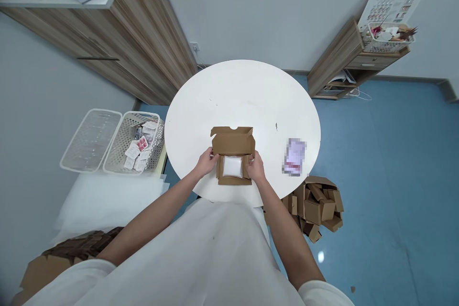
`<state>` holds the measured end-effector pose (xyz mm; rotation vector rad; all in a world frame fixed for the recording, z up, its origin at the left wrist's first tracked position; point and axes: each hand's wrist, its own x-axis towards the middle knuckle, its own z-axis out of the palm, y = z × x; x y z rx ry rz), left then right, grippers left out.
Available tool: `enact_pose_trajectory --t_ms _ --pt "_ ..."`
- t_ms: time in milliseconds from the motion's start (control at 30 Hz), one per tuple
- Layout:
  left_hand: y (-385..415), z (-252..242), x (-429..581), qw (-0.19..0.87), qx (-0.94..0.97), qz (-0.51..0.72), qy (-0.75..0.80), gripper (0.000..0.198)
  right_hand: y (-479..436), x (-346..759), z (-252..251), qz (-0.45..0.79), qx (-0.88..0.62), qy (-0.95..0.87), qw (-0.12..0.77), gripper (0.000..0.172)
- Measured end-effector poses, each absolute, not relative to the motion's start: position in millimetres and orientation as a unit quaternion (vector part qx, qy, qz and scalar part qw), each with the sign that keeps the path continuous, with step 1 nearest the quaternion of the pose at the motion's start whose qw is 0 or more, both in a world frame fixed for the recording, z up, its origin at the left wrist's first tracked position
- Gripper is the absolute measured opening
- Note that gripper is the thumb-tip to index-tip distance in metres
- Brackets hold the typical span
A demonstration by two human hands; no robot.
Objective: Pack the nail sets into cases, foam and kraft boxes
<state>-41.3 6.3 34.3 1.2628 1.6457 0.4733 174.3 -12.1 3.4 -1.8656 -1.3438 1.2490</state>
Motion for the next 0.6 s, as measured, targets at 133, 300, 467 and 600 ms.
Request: enact_pose_trajectory --t_ms 133,300,467,600 --pt "5.0 30.8 -39.9 0.443 0.565 0.2 0.667 0.016 -13.1 181.5 6.6 0.381 -0.705 -0.554 0.227 0.038" --pt "-3.5 35.2 -42.1 0.486 0.559 0.221 0.635 0.032 -17.5 187.5 9.5 0.37 -0.688 -0.565 0.265 0.043" --pt "-15.7 40.5 -48.8 0.552 0.546 0.23 0.586 0.055 -20.8 194.6 9.2 0.368 -0.655 -0.598 0.28 0.058" --pt "-20.5 43.7 -55.4 0.613 0.51 0.245 0.551 0.051 -22.9 202.2 8.9 0.359 -0.63 -0.647 0.237 0.071"
